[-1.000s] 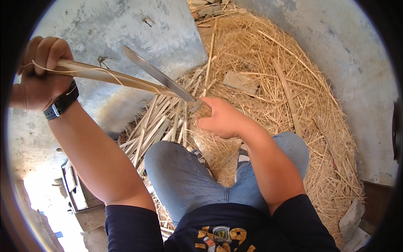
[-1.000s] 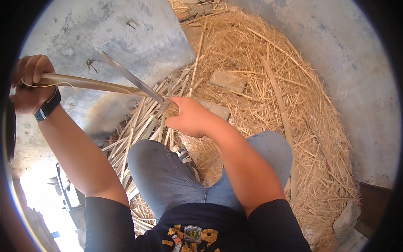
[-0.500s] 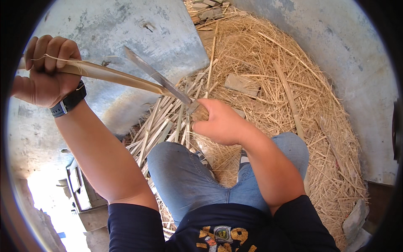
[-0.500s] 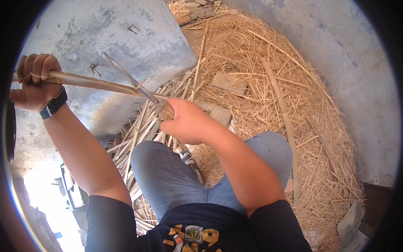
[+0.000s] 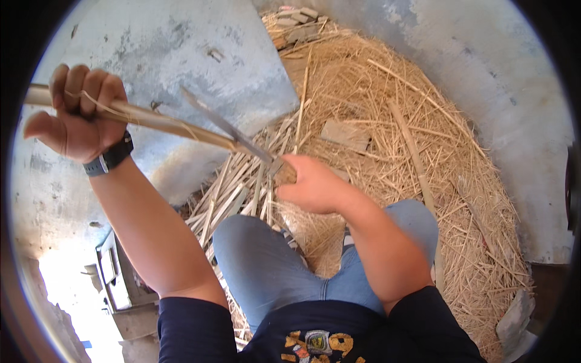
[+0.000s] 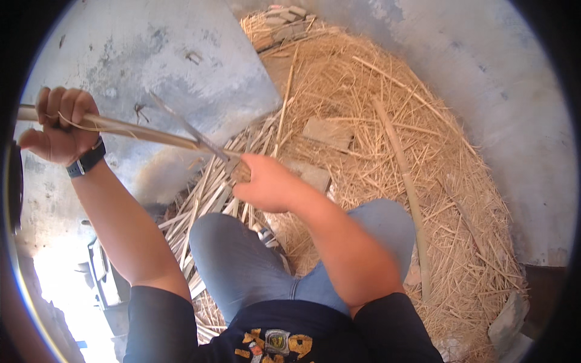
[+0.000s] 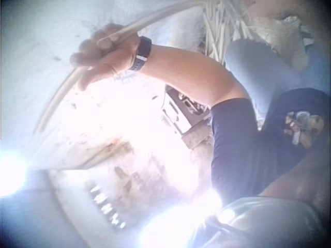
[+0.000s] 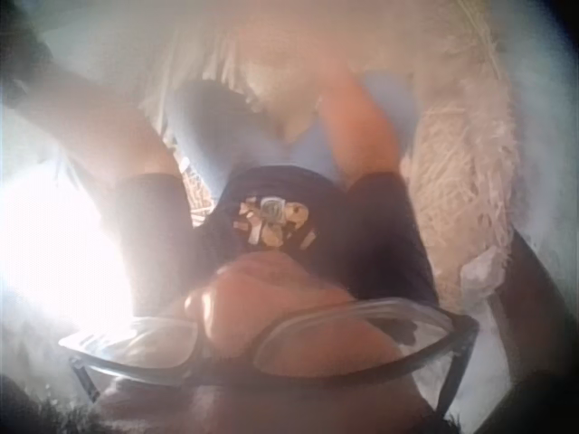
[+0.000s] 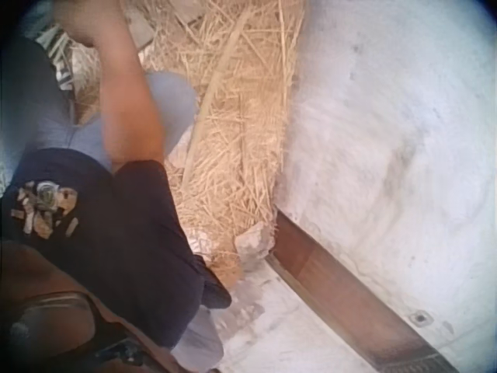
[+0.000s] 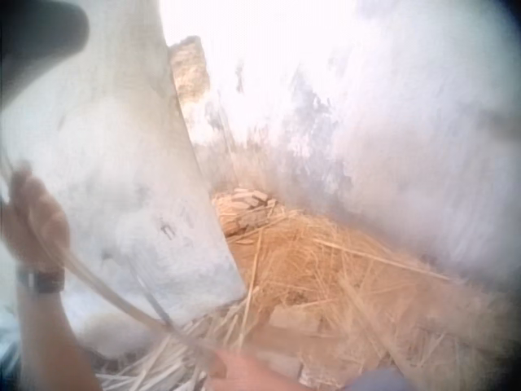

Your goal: The person sits on a straw-covered floor and uses a knife to split long bamboo poles into thin strips. They hold the pole with one hand and use the knife to slice along the length of the bamboo, separating it into multiple pieces.

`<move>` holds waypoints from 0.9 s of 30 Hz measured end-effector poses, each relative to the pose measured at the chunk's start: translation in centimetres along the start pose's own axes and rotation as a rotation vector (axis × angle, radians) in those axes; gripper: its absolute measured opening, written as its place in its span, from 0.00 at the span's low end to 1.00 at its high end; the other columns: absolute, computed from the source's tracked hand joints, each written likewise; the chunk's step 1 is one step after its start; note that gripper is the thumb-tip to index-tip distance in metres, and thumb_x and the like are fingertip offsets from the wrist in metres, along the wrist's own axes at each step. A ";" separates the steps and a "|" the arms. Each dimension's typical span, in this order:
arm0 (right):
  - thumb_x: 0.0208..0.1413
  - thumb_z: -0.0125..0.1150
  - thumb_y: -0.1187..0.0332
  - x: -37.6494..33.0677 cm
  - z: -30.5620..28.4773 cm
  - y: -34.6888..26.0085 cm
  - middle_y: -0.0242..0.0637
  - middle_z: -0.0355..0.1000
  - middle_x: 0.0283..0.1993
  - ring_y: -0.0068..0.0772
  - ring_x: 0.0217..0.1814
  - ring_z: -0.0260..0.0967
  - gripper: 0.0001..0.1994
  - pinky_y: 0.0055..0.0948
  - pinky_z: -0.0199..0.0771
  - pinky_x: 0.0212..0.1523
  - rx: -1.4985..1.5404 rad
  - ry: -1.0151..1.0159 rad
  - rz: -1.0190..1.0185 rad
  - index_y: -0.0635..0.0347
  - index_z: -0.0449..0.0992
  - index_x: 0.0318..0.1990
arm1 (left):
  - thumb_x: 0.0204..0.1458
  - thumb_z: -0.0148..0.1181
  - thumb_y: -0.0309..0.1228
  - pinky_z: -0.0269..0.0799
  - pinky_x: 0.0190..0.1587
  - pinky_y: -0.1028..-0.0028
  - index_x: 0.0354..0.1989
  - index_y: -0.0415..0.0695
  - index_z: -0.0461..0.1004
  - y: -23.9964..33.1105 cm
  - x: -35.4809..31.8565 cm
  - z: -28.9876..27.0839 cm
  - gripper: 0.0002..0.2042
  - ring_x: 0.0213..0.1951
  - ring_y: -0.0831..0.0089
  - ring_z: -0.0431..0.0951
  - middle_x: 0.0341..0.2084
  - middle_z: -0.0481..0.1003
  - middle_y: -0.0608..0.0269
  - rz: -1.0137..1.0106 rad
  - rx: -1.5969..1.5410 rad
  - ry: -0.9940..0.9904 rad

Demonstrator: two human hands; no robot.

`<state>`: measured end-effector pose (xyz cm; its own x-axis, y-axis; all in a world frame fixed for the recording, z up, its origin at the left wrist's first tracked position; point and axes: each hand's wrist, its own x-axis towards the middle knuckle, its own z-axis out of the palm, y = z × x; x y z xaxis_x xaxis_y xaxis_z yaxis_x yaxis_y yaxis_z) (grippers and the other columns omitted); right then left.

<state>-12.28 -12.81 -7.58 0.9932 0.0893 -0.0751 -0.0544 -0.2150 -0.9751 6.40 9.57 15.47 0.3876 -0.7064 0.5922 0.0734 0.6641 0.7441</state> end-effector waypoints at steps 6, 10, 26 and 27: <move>0.47 0.60 0.66 -0.2 -0.5 -0.8 0.50 0.76 0.39 0.40 0.42 0.74 0.27 0.35 0.74 0.45 0.020 0.019 0.017 0.71 0.72 0.56 | 0.33 0.79 0.57 0.42 0.22 0.77 0.22 0.56 0.60 -0.4 0.0 0.5 0.30 0.16 0.84 0.44 0.14 0.51 0.82 0.058 0.079 0.044; 0.49 0.65 0.63 -1.3 -1.6 -0.8 0.49 0.75 0.36 0.38 0.38 0.74 0.28 0.35 0.73 0.43 -0.061 0.166 -0.031 0.69 0.71 0.57 | 0.32 0.79 0.58 0.41 0.21 0.77 0.21 0.56 0.60 -0.7 0.3 0.6 0.30 0.16 0.84 0.44 0.14 0.51 0.81 0.073 0.134 0.103; 0.53 0.67 0.51 -1.5 -4.6 0.7 0.54 0.77 0.41 0.42 0.44 0.77 0.35 0.37 0.74 0.46 -0.072 0.340 -0.057 0.73 0.70 0.59 | 0.26 0.85 0.49 0.47 0.25 0.78 0.19 0.56 0.62 0.1 -0.2 0.8 0.30 0.18 0.82 0.48 0.13 0.54 0.81 0.087 0.230 0.297; 0.53 0.67 0.51 -1.4 -4.6 1.0 0.54 0.77 0.42 0.43 0.44 0.77 0.35 0.37 0.74 0.46 -0.059 0.336 -0.059 0.73 0.70 0.59 | 0.27 0.85 0.48 0.47 0.26 0.78 0.19 0.57 0.62 0.2 -0.2 0.7 0.29 0.18 0.83 0.48 0.13 0.54 0.81 0.073 0.220 0.293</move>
<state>-13.26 -17.67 -7.47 0.9734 -0.2203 0.0633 0.0002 -0.2753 -0.9613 5.64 9.67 15.67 0.6338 -0.5374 0.5564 -0.1516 0.6190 0.7706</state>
